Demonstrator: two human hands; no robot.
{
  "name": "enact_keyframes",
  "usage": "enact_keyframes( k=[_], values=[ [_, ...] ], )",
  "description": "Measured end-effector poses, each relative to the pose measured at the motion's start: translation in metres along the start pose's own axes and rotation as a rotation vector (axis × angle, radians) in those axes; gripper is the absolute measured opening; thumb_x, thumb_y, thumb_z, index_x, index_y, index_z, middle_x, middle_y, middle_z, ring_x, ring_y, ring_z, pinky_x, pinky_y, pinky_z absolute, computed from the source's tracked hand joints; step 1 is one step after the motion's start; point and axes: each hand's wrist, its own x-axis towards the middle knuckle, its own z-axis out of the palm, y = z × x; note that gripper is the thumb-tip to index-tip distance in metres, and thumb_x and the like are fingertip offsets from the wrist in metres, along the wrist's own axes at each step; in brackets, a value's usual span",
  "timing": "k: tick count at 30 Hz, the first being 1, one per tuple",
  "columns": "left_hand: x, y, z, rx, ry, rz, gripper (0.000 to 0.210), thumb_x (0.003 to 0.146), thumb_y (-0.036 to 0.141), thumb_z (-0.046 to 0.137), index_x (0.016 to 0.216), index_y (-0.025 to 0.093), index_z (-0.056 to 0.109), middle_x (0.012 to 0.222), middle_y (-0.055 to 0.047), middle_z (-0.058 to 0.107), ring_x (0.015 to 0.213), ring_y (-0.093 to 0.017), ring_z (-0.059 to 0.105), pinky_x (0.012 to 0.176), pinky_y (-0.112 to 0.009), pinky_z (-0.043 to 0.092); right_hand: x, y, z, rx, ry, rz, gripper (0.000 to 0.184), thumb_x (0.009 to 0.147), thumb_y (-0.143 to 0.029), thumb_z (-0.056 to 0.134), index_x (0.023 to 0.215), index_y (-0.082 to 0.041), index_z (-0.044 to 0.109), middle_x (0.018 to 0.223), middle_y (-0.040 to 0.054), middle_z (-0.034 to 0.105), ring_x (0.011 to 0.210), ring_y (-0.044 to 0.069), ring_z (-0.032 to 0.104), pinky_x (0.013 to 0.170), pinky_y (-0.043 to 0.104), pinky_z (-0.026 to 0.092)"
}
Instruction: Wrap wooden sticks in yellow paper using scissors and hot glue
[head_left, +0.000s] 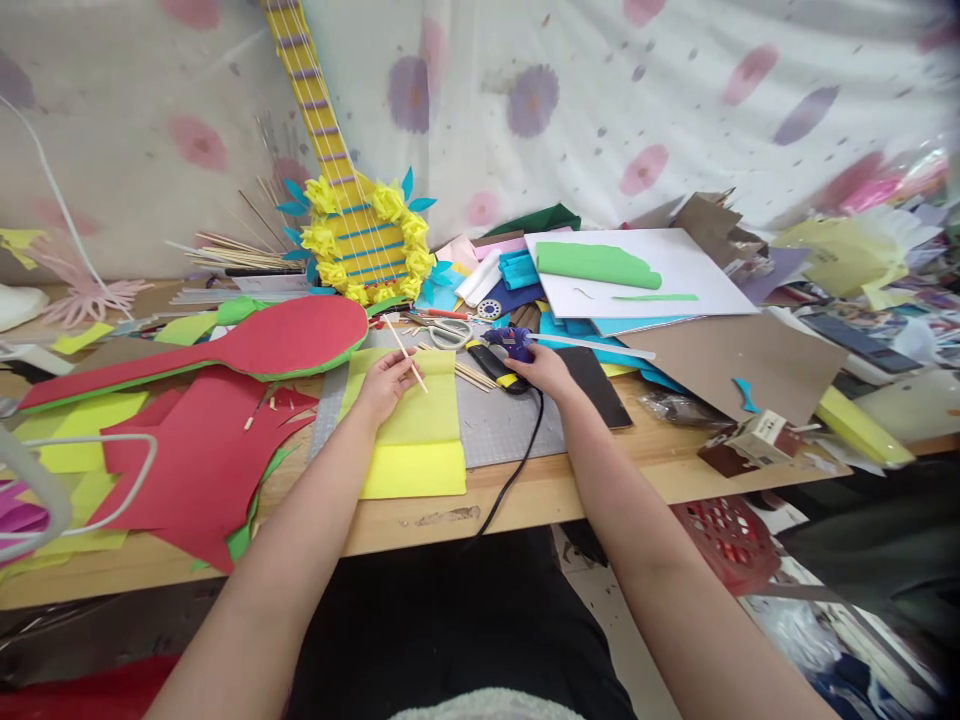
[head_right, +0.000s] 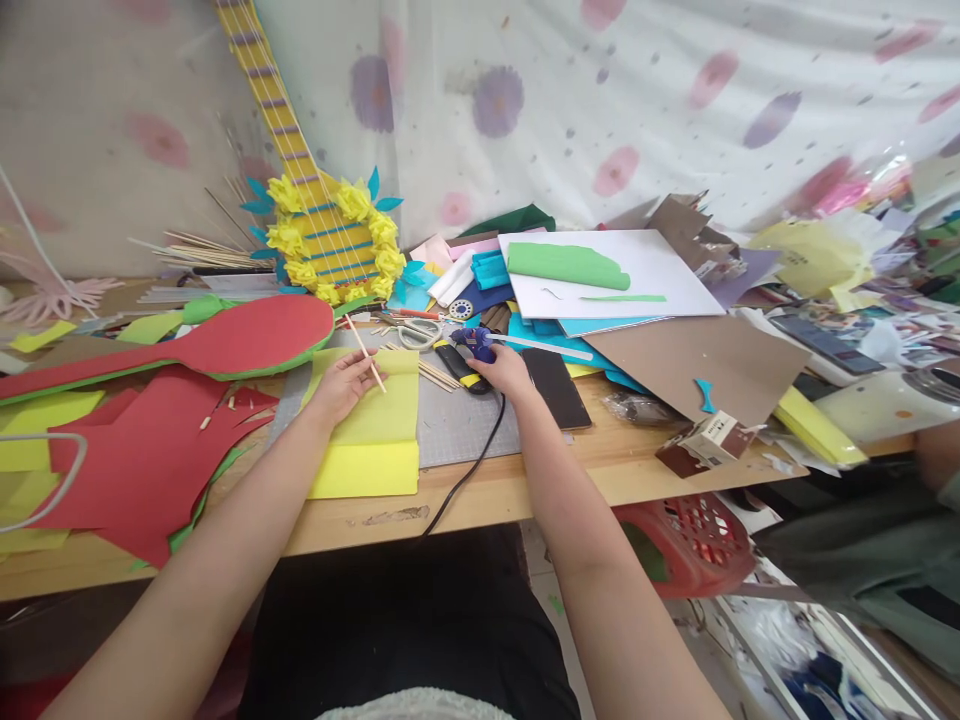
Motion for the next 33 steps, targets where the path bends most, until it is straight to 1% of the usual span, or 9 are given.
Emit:
enact_keyframes(
  k=[2, 5, 8, 10, 12, 18, 21, 28, 33],
  values=[
    [0.001, 0.001, -0.002, -0.052, 0.027, 0.001, 0.015, 0.068, 0.014, 0.062, 0.084, 0.015, 0.061, 0.064, 0.002, 0.058, 0.063, -0.008, 0.058, 0.079, -0.032, 0.050, 0.003, -0.004, 0.010, 0.135, 0.120, 0.065, 0.032, 0.069, -0.045, 0.058, 0.082, -0.016, 0.059, 0.085, 0.0097, 0.064, 0.083, 0.024, 0.060, 0.072, 0.034, 0.045],
    [0.003, 0.003, -0.003, -0.086, 0.041, 0.008, 0.013, 0.070, 0.013, 0.060, 0.082, 0.015, 0.060, 0.064, 0.001, 0.057, 0.065, -0.009, 0.059, 0.081, -0.034, 0.050, 0.003, -0.015, 0.011, 0.591, 0.236, 0.067, 0.028, 0.073, -0.041, 0.055, 0.088, -0.018, 0.054, 0.089, 0.0077, 0.065, 0.086, 0.021, 0.062, 0.073, 0.034, 0.049],
    [0.004, 0.003, -0.002, -0.082, 0.024, 0.017, 0.011, 0.070, 0.013, 0.060, 0.081, 0.014, 0.059, 0.064, 0.001, 0.058, 0.065, -0.009, 0.059, 0.083, -0.035, 0.049, -0.001, -0.031, 0.008, 1.080, -0.009, -0.014, 0.023, 0.074, -0.038, 0.056, 0.089, -0.021, 0.050, 0.090, 0.0042, 0.064, 0.087, 0.018, 0.063, 0.071, 0.034, 0.053],
    [0.003, 0.003, -0.001, -0.081, 0.011, 0.007, 0.010, 0.071, 0.014, 0.060, 0.081, 0.014, 0.060, 0.063, 0.001, 0.057, 0.063, -0.009, 0.058, 0.082, -0.035, 0.049, -0.004, -0.042, 0.012, 1.207, -0.189, 0.025, 0.022, 0.071, -0.034, 0.060, 0.085, -0.020, 0.049, 0.087, 0.0037, 0.064, 0.089, 0.018, 0.062, 0.067, 0.034, 0.054],
    [0.003, 0.003, 0.001, -0.087, 0.013, -0.007, 0.007, 0.074, 0.016, 0.059, 0.080, 0.014, 0.060, 0.061, 0.002, 0.056, 0.061, -0.008, 0.057, 0.080, -0.034, 0.050, -0.002, -0.050, 0.021, 1.229, -0.201, 0.082, 0.024, 0.069, -0.030, 0.063, 0.085, -0.020, 0.048, 0.088, 0.0032, 0.064, 0.089, 0.018, 0.062, 0.063, 0.032, 0.055],
    [0.001, 0.003, 0.001, -0.082, 0.033, -0.006, 0.010, 0.075, 0.021, 0.060, 0.080, 0.012, 0.064, 0.062, 0.000, 0.058, 0.061, -0.008, 0.056, 0.067, -0.025, 0.050, 0.021, -0.043, 0.044, 0.976, 0.186, 0.075, 0.034, 0.067, -0.040, 0.062, 0.091, -0.020, 0.050, 0.089, 0.0036, 0.064, 0.084, 0.017, 0.060, 0.062, 0.029, 0.051],
    [-0.001, 0.003, 0.000, -0.051, 0.010, 0.007, 0.018, 0.070, 0.025, 0.067, 0.083, 0.013, 0.066, 0.065, 0.000, 0.059, 0.060, -0.007, 0.056, 0.059, -0.020, 0.047, 0.014, -0.038, 0.041, 0.962, 0.227, 0.006, 0.035, 0.065, -0.043, 0.064, 0.088, -0.020, 0.053, 0.083, 0.0019, 0.063, 0.070, 0.012, 0.057, 0.059, 0.024, 0.048],
    [-0.005, 0.008, -0.002, -0.033, 0.069, 0.045, 0.022, 0.061, 0.025, 0.074, 0.079, 0.013, 0.069, 0.065, 0.001, 0.060, 0.054, -0.004, 0.053, 0.050, -0.016, 0.043, -0.033, -0.046, 0.019, 0.834, -0.463, -0.274, 0.035, 0.066, -0.050, 0.064, 0.066, -0.015, 0.058, 0.057, -0.0012, 0.051, 0.047, 0.006, 0.041, 0.045, 0.022, 0.037],
    [-0.005, 0.013, -0.004, -0.045, 0.105, 0.033, 0.017, 0.067, 0.022, 0.069, 0.080, 0.012, 0.068, 0.062, 0.002, 0.058, 0.049, -0.004, 0.050, 0.042, -0.015, 0.041, -0.031, -0.044, 0.027, 0.762, -0.597, -0.261, 0.036, 0.065, -0.052, 0.064, 0.065, -0.017, 0.054, 0.062, -0.0011, 0.052, 0.047, 0.006, 0.040, 0.046, 0.023, 0.039]
  ],
)
